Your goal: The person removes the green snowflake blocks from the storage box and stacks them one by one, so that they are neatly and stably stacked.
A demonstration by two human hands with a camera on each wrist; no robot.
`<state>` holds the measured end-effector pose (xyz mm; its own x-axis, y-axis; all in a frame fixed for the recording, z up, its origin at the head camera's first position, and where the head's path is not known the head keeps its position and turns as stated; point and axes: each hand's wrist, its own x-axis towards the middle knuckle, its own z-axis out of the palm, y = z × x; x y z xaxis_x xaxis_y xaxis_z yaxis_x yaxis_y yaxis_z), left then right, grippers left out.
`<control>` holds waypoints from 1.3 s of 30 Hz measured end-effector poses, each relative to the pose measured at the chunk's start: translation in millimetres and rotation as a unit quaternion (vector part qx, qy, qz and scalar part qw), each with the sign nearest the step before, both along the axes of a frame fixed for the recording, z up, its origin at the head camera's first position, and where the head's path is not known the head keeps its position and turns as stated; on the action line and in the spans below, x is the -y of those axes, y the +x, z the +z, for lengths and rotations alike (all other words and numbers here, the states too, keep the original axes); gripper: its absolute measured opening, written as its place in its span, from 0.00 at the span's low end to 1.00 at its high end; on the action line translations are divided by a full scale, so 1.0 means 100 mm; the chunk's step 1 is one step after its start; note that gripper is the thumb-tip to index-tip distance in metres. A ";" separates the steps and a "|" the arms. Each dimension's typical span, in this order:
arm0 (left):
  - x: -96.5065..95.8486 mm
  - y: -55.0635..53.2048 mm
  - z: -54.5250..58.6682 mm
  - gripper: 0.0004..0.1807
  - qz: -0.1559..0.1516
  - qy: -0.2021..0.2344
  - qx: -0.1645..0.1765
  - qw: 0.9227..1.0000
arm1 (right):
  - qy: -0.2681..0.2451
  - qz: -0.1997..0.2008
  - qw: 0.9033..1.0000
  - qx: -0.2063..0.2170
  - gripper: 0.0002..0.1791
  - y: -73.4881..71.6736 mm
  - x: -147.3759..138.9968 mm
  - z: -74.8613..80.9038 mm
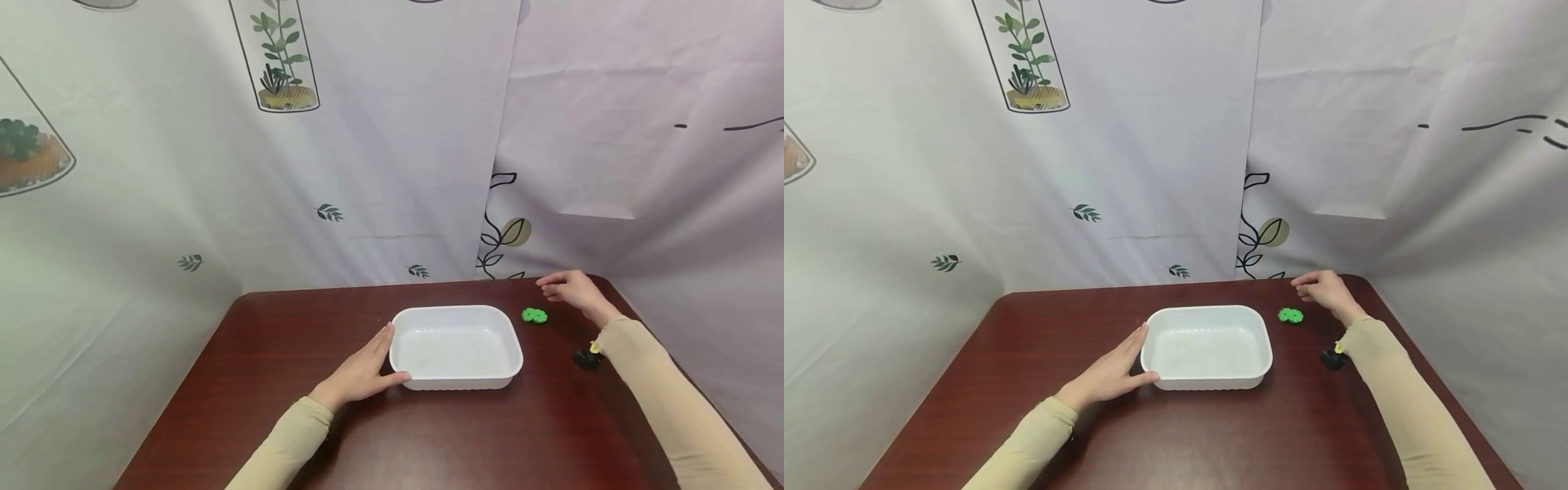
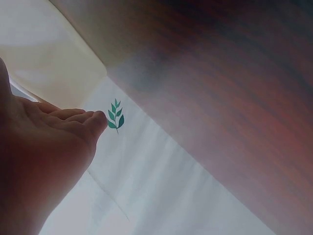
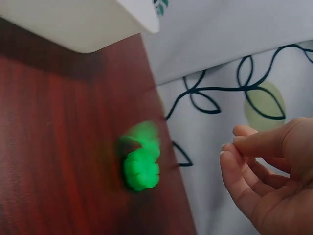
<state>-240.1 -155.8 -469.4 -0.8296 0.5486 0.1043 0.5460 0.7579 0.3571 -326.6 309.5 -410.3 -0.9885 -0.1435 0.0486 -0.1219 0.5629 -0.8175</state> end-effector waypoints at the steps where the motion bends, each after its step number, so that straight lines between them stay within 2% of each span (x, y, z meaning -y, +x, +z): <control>1: 0.00 0.00 0.00 0.58 -0.001 0.001 0.000 1.000 | 0.003 -0.002 1.000 0.001 0.17 0.00 0.00 -0.03; 5: 0.00 -0.01 -0.01 0.58 -0.002 -0.001 -0.002 1.000 | 0.005 -0.008 1.000 0.009 0.17 0.01 -0.01 -0.11; 12: -0.01 -0.02 -0.02 0.58 -0.002 -0.002 0.002 1.000 | 0.008 -0.012 1.000 0.005 0.17 0.03 -0.04 -0.13; 19: -0.03 -0.01 -0.01 0.58 -0.005 0.000 0.005 1.000 | 0.065 -0.007 0.998 0.010 0.16 0.16 -0.02 -0.22; 27: -0.02 -0.01 0.00 0.58 0.002 0.002 0.003 1.000 | 0.133 0.011 0.991 -0.002 0.13 0.32 0.12 -0.48; 33: 0.00 0.01 -0.02 0.59 0.001 0.003 0.005 1.000 | 0.168 0.013 0.986 -0.007 0.18 0.35 0.19 -0.58; 39: 0.00 0.00 -0.02 0.58 -0.001 0.008 0.001 1.000 | 0.179 0.009 0.984 -0.017 0.23 0.35 0.22 -0.57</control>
<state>-239.9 -155.9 -471.0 -0.8291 0.5479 0.1112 0.5462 0.7515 0.3701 -291.8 287.2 -467.5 -0.9841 -0.1759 0.0247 -0.1592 0.8118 -0.5618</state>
